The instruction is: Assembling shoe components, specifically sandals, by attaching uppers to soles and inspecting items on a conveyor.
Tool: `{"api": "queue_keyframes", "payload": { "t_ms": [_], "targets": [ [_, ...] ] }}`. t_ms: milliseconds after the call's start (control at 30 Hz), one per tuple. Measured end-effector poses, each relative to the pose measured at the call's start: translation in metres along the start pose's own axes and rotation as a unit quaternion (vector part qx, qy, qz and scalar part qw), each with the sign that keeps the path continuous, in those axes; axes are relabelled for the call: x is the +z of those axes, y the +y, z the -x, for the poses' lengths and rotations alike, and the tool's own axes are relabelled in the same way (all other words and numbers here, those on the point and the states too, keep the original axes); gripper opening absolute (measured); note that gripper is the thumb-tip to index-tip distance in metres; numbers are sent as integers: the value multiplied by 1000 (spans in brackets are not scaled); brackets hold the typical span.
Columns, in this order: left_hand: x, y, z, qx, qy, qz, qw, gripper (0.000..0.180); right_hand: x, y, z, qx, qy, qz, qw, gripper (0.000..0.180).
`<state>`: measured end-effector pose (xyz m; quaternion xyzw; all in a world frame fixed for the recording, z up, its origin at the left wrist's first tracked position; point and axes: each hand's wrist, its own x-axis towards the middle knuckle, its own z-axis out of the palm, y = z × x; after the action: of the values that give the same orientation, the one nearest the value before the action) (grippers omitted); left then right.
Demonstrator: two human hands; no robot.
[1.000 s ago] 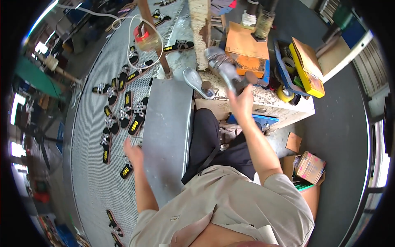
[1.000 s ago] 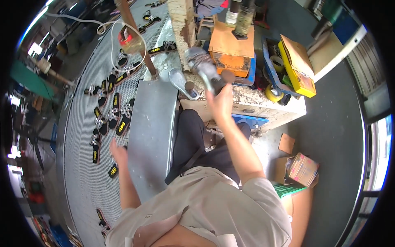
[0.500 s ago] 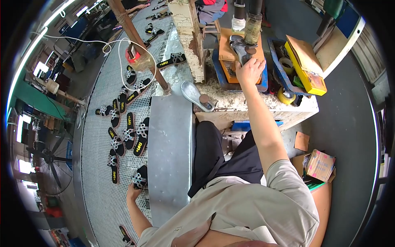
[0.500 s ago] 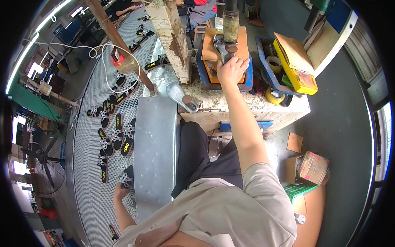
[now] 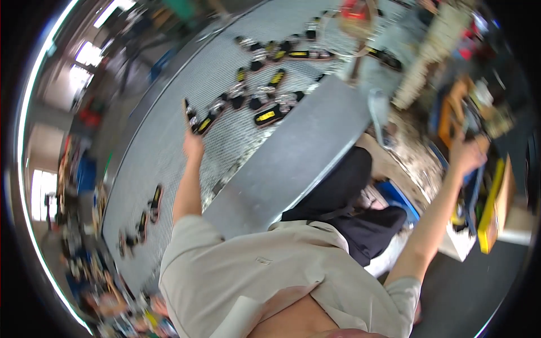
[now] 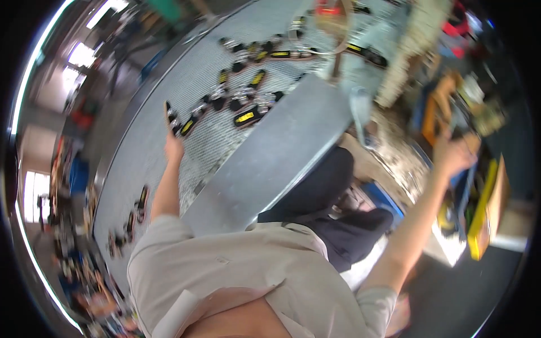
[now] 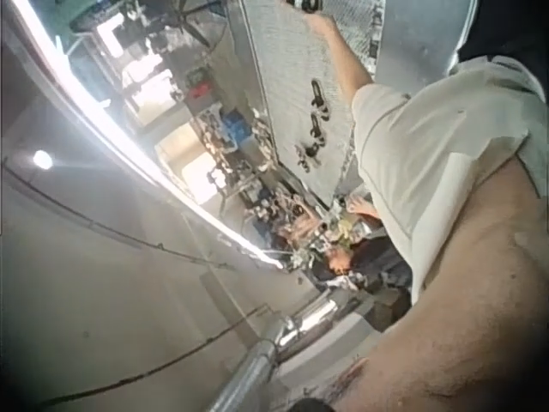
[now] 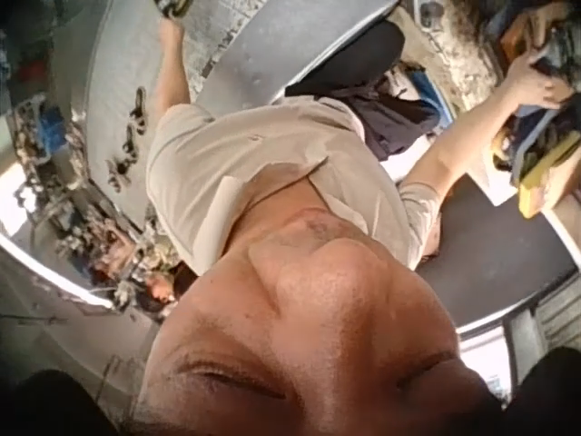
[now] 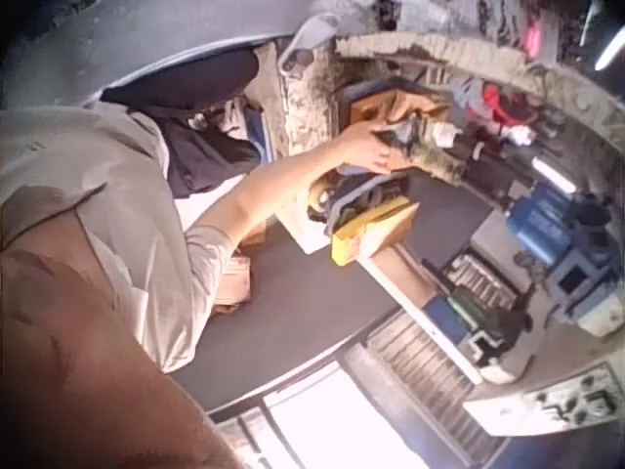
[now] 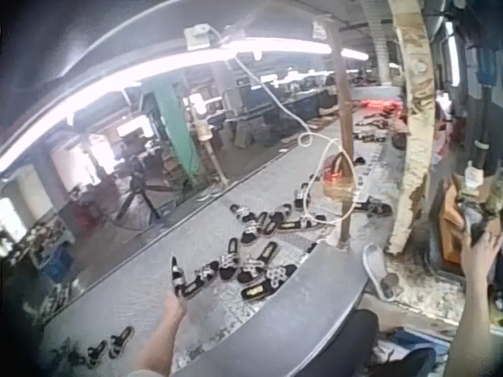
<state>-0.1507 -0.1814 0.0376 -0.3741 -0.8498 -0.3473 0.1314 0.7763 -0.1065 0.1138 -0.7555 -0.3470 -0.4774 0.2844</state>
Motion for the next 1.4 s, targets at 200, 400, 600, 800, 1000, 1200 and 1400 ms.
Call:
{"api": "queue_keyframes", "payload": {
  "t_ms": [200, 400, 600, 800, 1000, 1200, 1400],
  "targets": [
    [46, -27, -13, -94, -146, -114, 978, 45, 0, -18, 0, -17, -2, -47, 999, 88],
    [108, 49, -43, 36, -138, 7, 990, 43, -30, -49, -8, -36, 142, -35, 989, 76],
    [136, 55, -52, 37, -46, 43, 997, 54, -23, -85, -19, 60, -76, -165, 982, 71],
    [102, 188, 57, -3, -21, 368, 929, 44, -15, -63, -18, 83, -54, -145, 984, 73],
    [116, 219, 109, -149, -237, 690, 668, 18, -4, -89, -16, 104, -91, -192, 972, 67],
    [76, 301, 230, -78, -376, 692, 611, 27, -10, -90, -2, 208, -156, -232, 937, 59],
    [72, 319, 328, -145, -473, 726, 477, 51, -165, -101, 105, 229, -199, -431, 850, 75]
  ]
}}
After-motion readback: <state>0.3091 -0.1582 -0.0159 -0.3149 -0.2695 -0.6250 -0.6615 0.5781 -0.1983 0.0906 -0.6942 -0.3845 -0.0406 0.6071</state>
